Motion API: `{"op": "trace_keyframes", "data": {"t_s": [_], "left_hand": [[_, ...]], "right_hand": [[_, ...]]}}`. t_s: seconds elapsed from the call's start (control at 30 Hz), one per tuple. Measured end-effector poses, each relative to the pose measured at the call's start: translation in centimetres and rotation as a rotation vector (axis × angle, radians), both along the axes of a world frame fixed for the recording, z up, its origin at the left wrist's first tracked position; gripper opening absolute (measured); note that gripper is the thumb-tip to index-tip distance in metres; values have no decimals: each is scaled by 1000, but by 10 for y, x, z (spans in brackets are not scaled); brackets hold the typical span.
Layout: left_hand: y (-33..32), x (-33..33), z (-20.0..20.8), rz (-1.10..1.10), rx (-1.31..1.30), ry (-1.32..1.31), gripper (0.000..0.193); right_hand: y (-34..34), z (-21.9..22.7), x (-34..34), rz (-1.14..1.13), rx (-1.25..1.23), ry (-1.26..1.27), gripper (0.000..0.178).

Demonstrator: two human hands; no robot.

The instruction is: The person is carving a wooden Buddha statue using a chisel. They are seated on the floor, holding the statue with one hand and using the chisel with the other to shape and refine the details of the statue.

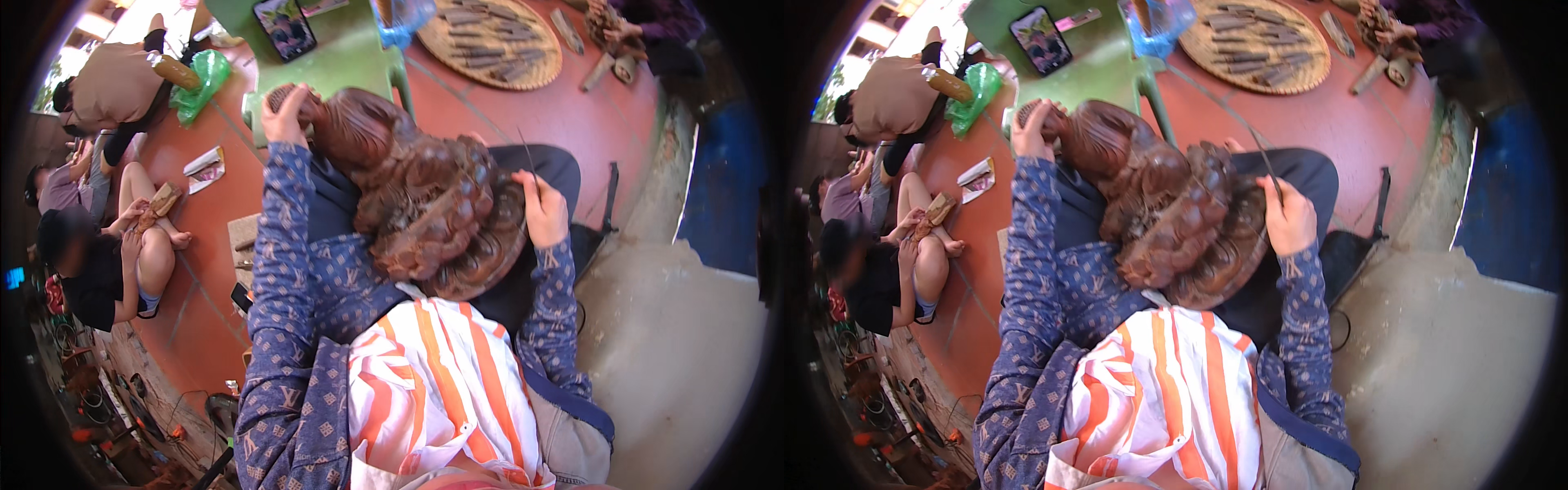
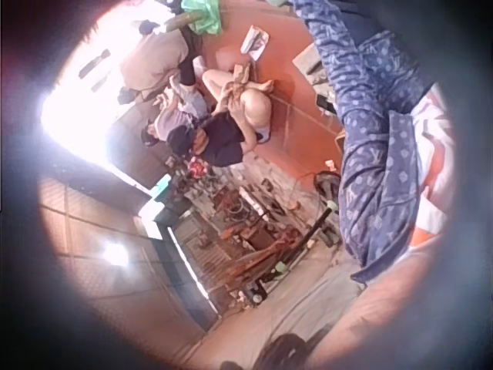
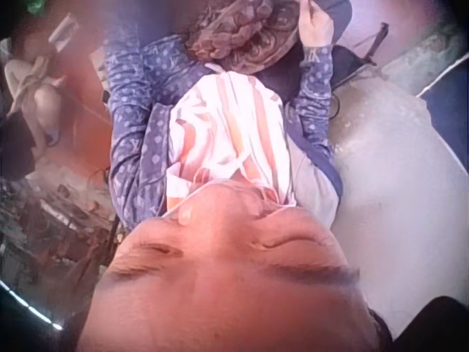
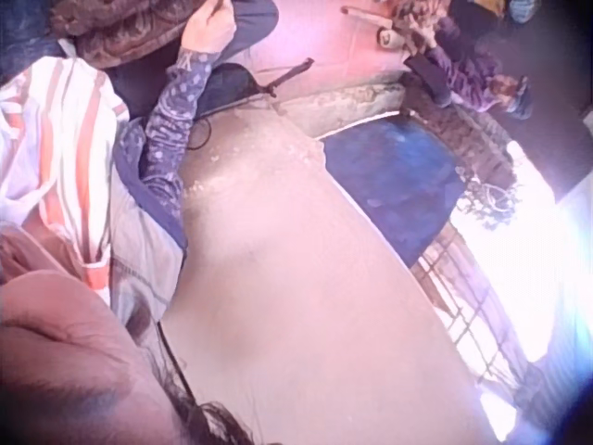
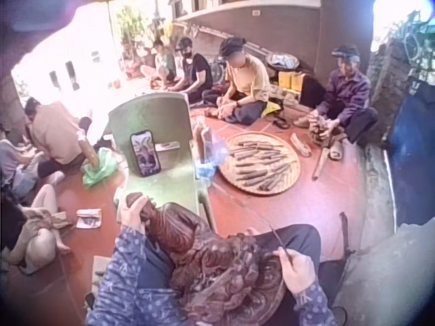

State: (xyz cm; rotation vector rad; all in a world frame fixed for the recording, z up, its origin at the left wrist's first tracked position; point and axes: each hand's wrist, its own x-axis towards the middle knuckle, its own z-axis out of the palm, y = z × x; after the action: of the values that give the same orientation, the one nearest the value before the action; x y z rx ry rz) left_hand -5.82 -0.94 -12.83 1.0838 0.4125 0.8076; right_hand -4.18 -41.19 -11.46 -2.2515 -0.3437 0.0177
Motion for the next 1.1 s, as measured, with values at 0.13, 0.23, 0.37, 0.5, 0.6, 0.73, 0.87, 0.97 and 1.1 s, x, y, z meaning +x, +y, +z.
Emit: {"op": "trace_keyframes", "data": {"t_s": [0.13, 0.23, 0.37, 0.5, 0.6, 0.73, 0.87, 0.97, 1.1], "left_hand": [[5, 5, 2, -108, -21, -53, 30], [-5, 8, 7, -163, -24, -77, 26], [-10, 14, 11, -281, -26, -106, 25], [-10, 24, 6, -313, -5, -76, 24], [-14, 25, 6, -281, 65, -35, 24], [-12, 27, 3, -287, 95, -15, 25], [-2, 29, -4, -203, 159, 24, 28], [-11, 31, -2, -225, 165, 19, 29], [-6, 24, 0, -183, 254, 62, 28]], "right_hand": [[6, 28, -13, -45, -164, 1, 26], [2, 32, -25, -88, -207, -12, 25], [-8, 30, -48, -121, -143, -70, 25], [-10, 29, -53, -151, -84, -140, 28], [-16, 16, -46, -183, -67, -13, 32], [-23, -1, -36, -171, 72, 20, 37], [-28, -10, -31, -118, 216, 126, 44], [-48, -8, -27, -130, 389, 333, 55], [-57, 38, -29, -309, 604, 31, 68]]}}
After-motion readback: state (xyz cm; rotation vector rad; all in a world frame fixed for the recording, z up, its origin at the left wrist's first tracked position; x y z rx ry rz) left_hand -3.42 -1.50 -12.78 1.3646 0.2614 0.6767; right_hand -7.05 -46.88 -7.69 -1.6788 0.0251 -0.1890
